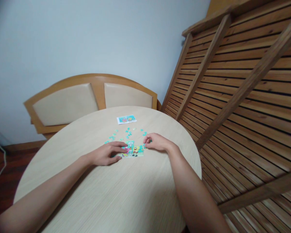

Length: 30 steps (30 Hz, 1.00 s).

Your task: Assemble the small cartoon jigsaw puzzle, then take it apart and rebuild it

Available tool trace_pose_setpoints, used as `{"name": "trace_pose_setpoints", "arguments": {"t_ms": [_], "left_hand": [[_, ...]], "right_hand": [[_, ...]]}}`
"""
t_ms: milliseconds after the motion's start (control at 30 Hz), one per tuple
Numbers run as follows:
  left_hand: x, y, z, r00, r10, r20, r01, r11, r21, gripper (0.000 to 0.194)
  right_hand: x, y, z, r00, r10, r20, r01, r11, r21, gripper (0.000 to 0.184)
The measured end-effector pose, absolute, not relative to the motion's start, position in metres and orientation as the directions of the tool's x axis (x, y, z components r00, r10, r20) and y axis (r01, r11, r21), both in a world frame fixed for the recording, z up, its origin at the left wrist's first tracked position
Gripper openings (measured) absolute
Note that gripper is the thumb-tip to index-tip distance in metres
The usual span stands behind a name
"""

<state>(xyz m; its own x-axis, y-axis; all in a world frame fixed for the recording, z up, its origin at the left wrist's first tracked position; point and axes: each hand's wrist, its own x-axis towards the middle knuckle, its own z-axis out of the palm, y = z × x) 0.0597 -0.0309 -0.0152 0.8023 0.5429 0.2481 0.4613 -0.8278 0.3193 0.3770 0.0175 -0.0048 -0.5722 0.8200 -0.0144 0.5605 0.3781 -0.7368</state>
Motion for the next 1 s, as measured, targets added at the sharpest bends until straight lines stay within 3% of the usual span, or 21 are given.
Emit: {"name": "trace_pose_setpoints", "arguments": {"t_ms": [1000], "left_hand": [[0.0609,-0.0315,-0.0139,0.817,0.517,0.257,0.437,-0.845,0.310,0.039]], "right_hand": [[0.3702,0.0179,-0.0050,-0.605,0.790,0.102,0.515,0.486,-0.707,0.024]]}}
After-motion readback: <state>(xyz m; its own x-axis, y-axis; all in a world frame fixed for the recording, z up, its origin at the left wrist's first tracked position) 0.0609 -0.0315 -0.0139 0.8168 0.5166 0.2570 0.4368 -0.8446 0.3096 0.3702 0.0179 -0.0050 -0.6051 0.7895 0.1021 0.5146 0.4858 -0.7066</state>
